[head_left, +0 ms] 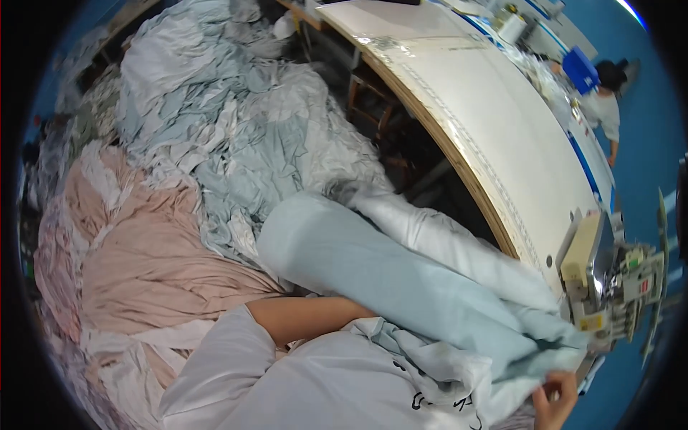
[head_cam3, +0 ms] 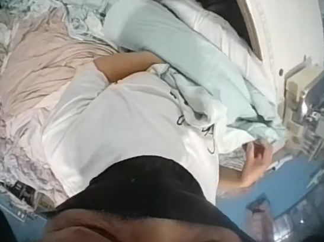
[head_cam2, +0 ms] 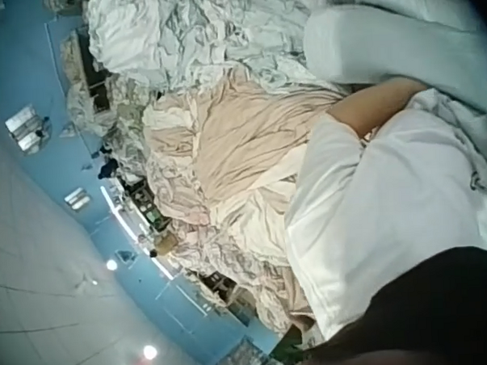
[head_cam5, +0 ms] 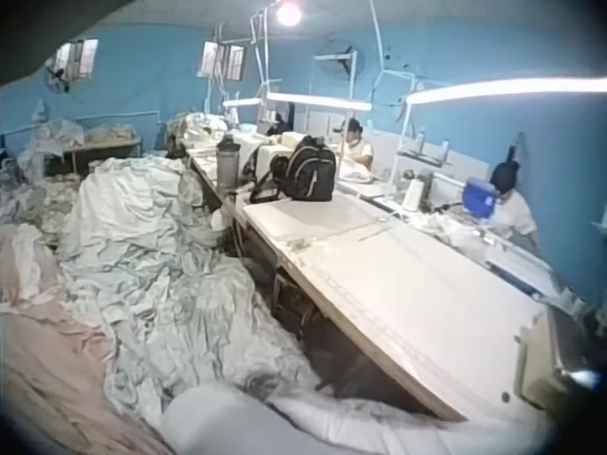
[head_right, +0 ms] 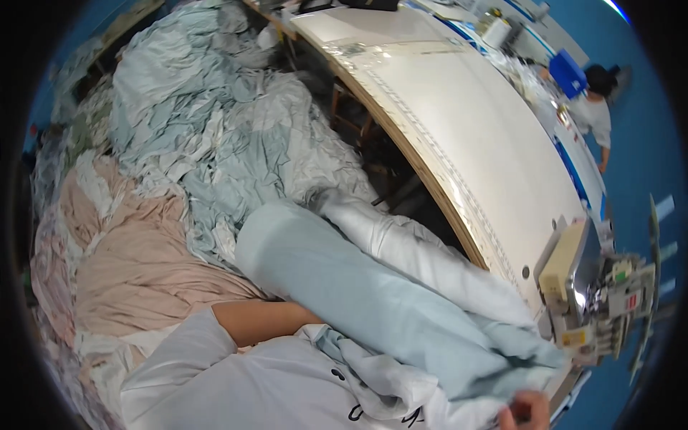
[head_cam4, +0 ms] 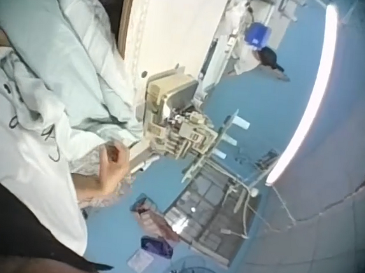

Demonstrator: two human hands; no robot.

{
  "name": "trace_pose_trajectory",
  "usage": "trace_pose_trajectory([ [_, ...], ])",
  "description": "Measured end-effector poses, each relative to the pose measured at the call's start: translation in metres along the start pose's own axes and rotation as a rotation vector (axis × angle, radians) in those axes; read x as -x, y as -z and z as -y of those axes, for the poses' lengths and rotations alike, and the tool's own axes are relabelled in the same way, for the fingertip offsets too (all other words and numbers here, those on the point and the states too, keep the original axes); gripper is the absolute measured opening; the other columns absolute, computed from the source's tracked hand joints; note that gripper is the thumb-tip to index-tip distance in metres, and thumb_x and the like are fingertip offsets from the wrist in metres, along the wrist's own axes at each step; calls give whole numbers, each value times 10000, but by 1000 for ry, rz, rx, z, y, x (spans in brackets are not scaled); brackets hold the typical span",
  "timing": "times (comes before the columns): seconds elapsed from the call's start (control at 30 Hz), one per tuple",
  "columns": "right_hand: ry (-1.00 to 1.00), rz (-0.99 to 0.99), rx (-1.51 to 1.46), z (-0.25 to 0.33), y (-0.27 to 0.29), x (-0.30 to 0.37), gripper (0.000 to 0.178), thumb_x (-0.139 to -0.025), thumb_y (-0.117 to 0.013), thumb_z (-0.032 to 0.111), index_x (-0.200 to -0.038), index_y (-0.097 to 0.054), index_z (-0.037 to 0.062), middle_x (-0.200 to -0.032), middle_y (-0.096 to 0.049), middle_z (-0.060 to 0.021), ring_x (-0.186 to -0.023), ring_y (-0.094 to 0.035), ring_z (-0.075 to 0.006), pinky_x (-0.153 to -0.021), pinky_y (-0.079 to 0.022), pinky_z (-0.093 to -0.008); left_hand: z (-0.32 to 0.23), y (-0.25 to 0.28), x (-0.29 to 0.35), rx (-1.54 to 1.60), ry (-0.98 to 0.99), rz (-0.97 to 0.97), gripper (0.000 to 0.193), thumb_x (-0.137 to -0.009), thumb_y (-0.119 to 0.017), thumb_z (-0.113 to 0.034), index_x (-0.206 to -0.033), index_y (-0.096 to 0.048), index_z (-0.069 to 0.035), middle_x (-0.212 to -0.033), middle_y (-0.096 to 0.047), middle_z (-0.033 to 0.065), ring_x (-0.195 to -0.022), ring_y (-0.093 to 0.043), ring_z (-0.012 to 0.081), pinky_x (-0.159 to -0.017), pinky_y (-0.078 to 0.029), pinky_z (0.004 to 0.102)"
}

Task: Sewing fabric edges using an industrial sewing machine to assemble pillowcases.

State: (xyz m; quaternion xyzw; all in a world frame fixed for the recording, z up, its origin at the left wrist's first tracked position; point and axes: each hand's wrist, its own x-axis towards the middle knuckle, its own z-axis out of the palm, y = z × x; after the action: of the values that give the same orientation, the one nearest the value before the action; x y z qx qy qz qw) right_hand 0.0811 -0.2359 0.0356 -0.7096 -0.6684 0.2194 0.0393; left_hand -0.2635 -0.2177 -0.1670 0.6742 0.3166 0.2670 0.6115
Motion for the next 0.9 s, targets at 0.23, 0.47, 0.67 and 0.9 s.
trace_pose_trajectory([
  [0.23, 661, 93, -219, 89, -172, -142, 275, -838, -602, 39, -1111, -614, 2, -1197, -580, -158, -1142, -531, -301, -965, -414, -324, 11, -4, -4, 120, -144, 239, 355, -733, -675, -218, -1027, -569, -51, -1028, -602, 117, -960, -566, 284, -857, -415, 368],
  [0.47, 488, -134, 209, 76, -289, -209, 317, -816, -651, 342, -960, -626, 60, -1171, -562, -177, -880, -611, -403, -680, -505, -471, -11, 1, 20, 146, -125, 74, 384, -757, -679, -216, -1082, -563, -48, -1124, -570, 125, -1049, -535, 282, -913, -395, 364],
  [0.67, 125, 257, -417, 40, -298, -251, 376, -880, -600, 411, -823, -688, 50, -788, -692, -103, -735, -660, -317, -697, -493, -422, 5, -6, 11, 176, -170, 84, 355, -778, -663, -196, -1080, -555, -44, -1098, -566, 123, -1013, -532, 277, -898, -395, 355],
  [0.9, -496, 579, -1911, 29, -190, -128, 419, -925, -542, 316, -1119, -594, -51, -1081, -651, -180, -974, -641, -311, -915, -491, -412, -7, 9, 19, 138, -170, -22, 266, -808, -618, -196, -1025, -575, -47, -1053, -578, 117, -982, -538, 252, -869, -413, 345],
])
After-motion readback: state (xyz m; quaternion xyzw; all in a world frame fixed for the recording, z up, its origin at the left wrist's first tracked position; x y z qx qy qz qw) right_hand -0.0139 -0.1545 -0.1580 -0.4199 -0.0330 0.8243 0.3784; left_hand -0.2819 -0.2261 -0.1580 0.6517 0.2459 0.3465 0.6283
